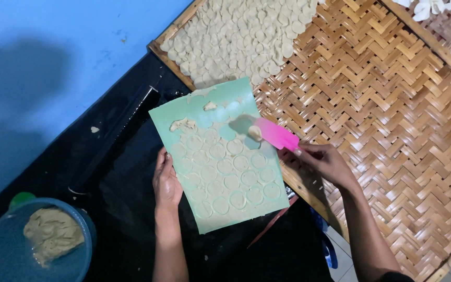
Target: Placing small round dough pieces onto a woven tray using a spatula.
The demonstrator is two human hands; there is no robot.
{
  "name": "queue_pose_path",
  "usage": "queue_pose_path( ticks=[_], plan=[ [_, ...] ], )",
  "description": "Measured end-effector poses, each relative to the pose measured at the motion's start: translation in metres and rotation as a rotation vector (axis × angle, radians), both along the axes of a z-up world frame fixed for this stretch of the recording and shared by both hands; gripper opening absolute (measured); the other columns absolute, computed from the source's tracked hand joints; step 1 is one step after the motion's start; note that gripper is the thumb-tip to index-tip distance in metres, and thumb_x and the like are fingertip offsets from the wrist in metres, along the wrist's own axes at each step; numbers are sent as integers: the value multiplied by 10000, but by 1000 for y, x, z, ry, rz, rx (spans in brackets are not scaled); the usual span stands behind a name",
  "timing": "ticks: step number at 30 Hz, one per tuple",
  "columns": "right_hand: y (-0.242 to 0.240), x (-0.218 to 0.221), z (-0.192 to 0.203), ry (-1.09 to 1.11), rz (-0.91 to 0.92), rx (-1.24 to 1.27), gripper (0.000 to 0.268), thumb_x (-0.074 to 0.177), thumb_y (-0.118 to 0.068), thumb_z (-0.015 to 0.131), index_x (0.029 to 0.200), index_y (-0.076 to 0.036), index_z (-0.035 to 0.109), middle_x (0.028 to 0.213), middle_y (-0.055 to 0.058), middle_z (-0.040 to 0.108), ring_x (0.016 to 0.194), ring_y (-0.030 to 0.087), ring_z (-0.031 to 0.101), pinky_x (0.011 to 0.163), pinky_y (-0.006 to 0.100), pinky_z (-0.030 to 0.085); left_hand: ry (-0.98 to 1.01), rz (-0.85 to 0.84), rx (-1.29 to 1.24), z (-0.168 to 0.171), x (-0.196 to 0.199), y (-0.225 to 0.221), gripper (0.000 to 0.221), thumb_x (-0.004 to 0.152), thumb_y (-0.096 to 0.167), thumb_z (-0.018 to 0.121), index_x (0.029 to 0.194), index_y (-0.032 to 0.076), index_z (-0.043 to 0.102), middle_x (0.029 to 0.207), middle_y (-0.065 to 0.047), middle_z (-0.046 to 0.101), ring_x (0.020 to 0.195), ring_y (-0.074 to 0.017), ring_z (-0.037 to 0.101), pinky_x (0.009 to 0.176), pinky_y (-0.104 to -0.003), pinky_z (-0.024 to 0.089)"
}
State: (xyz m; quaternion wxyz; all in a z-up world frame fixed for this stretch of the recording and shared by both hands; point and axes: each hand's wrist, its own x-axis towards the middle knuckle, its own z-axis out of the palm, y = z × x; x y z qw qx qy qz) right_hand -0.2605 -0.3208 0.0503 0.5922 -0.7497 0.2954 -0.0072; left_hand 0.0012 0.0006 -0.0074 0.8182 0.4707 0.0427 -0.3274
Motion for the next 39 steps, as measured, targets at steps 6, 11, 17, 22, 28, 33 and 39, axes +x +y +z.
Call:
queue_pose_path(
  ticks=[6, 11, 17, 22, 28, 33, 39],
  plan=[
    [-38, 20, -14, 64, -310, -249, 380, 961, -317, 714, 1223, -43, 743, 937, 72, 787, 783, 117, 689, 724, 308, 547, 1, -1, -10, -4, 1, 0, 355, 1083, 189, 451, 1412, 66, 502, 1385, -97, 590, 1286, -198, 544, 1106, -364, 416],
    [-82, 55, -27, 52, -419, -414, 342, 1023, -301, 651, 1197, -29, 763, 937, 136, 781, 765, 161, 689, 712, 338, 540, -46, 6, -23, -16, 1, 4, 363, 1092, 184, 459, 1429, 53, 495, 1392, -95, 585, 1302, -190, 534, 1124, -354, 403],
    [-132, 84, -63, -77, -459, -693, 353, 1007, -313, 714, 1180, -7, 747, 947, 195, 762, 827, 247, 750, 755, 374, 562, -6, 2, 12, 6, -2, -2, 363, 1078, 197, 448, 1409, 56, 494, 1369, -104, 599, 1279, -207, 554, 1097, -378, 425],
    [-129, 100, -39, 49, -454, -667, 323, 1006, -322, 684, 1088, -30, 797, 876, 194, 753, 776, 323, 732, 736, 424, 542, -23, -7, -38, 1, -1, -1, 356, 1081, 190, 449, 1407, 54, 494, 1378, -103, 589, 1284, -208, 550, 1110, -376, 420],
    [-118, 93, -39, 15, -461, -886, 294, 1020, -265, 730, 1162, -9, 764, 862, 263, 706, 793, 402, 713, 749, 476, 549, -7, -6, -35, -5, 0, 1, 365, 1076, 183, 446, 1418, 60, 486, 1381, -107, 592, 1282, -213, 557, 1105, -377, 426],
    [-98, 94, -12, -20, -435, -1140, 323, 955, -103, 710, 1252, 18, 753, 947, 276, 673, 740, 437, 662, 650, 530, 512, -15, 10, -53, -9, 0, 1, 363, 1081, 171, 453, 1423, 55, 495, 1376, -102, 601, 1289, -211, 552, 1114, -371, 418],
    [-44, 69, 3, -126, -323, -1031, 242, 1033, -103, 699, 1212, 59, 719, 905, 212, 676, 742, 337, 663, 675, 441, 517, -25, 10, -59, -15, 0, 2, 343, 1092, 173, 443, 1406, 53, 511, 1378, -87, 602, 1282, -201, 552, 1107, -369, 420]
  ],
)
